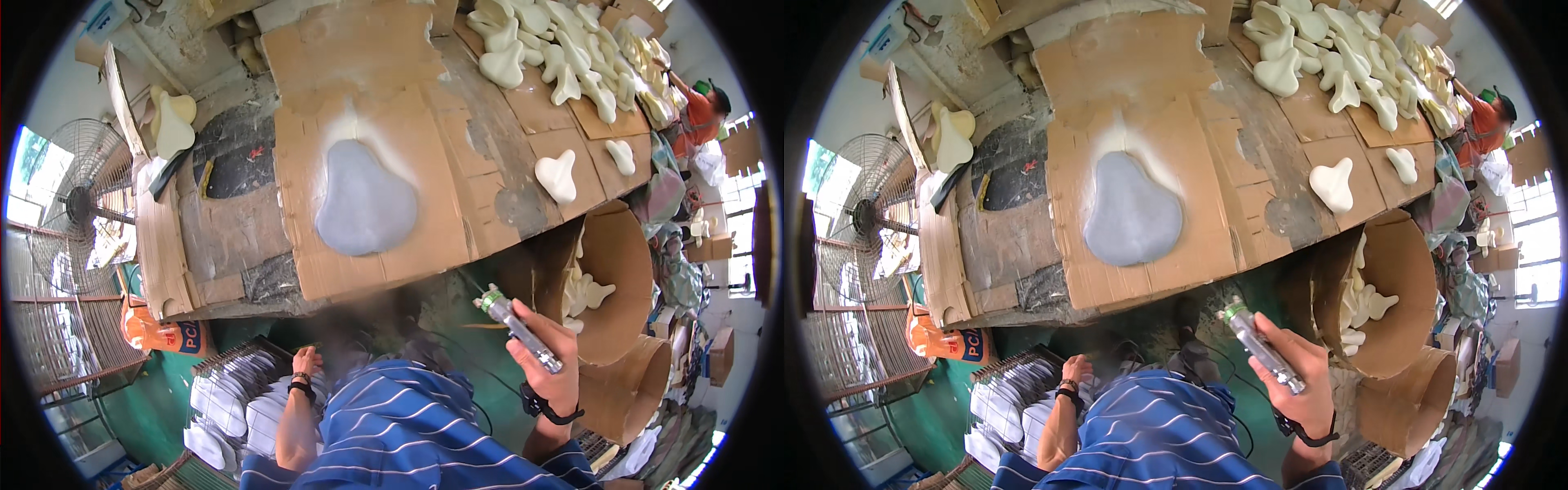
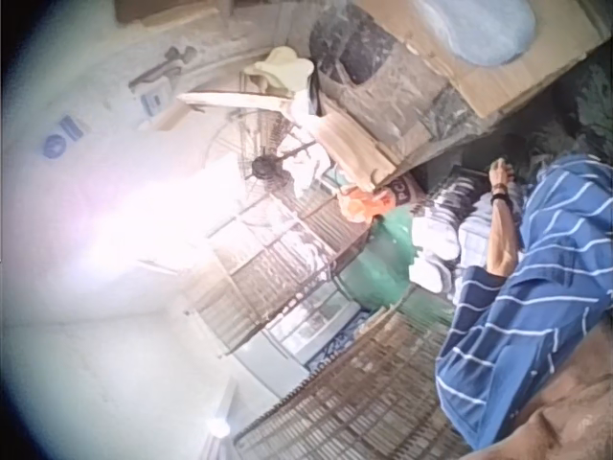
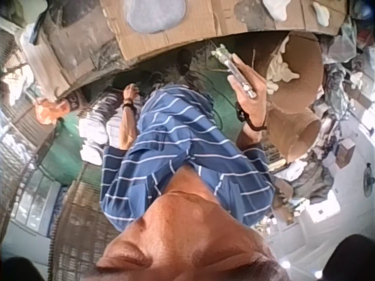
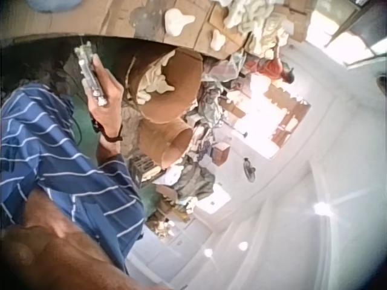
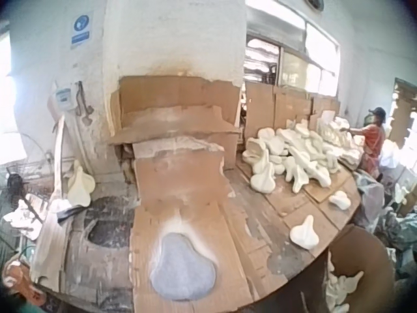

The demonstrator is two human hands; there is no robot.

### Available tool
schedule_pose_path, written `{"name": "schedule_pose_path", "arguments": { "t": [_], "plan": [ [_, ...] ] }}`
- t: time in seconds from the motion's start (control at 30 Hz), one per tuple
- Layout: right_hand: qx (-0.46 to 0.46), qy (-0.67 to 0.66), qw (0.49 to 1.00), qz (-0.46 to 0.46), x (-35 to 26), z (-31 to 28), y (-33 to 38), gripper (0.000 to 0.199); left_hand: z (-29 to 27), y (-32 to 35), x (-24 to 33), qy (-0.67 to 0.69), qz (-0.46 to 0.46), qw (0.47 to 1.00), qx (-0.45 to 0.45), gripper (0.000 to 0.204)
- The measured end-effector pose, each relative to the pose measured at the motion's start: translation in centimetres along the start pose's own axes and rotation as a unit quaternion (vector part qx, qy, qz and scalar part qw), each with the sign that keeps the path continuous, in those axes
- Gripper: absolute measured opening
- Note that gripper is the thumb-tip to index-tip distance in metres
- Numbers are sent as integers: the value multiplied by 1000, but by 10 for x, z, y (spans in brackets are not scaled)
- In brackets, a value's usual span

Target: The person repeatedly picks up white shoe parts from a wire drying rack and places them on a cardboard-covered workbench. They use a handheld spray gun to apply a grey coating to the parts, then return the coated items to the rack. The process is repeated for multiple units throughout the clip.

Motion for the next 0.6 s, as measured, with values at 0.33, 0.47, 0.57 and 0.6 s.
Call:
{"name": "schedule_pose_path", "arguments": {
  "t": [0.33, 0.47, 0.57, 0.6],
  "plan": [
    [-38, -42, 998, 34, 7, 26, 17, 55, 43, 21, 130, 29, 176, 984, 15, 34],
    [-23, -24, 997, 70, 25, 10, 26, 54, 87, 16, 214, -59, 313, 947, 46, 26],
    [2, -4, 995, 98, 25, -2, 34, 52, 109, 9, 276, -179, 432, 856, 220, 25],
    [0, -1, 995, 98, 29, -3, 36, 51, 119, 8, 293, -203, 453, 833, 245, 27]
  ]
}}
Point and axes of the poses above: each hand's wrist, its own y-axis away from the middle knuckle, its own z-axis out of the palm, x = y × z, the point moved 7 cm from there along -y, towards the middle knuckle, and after that the axes turned 2 degrees about -z, right-handed, at the moved point
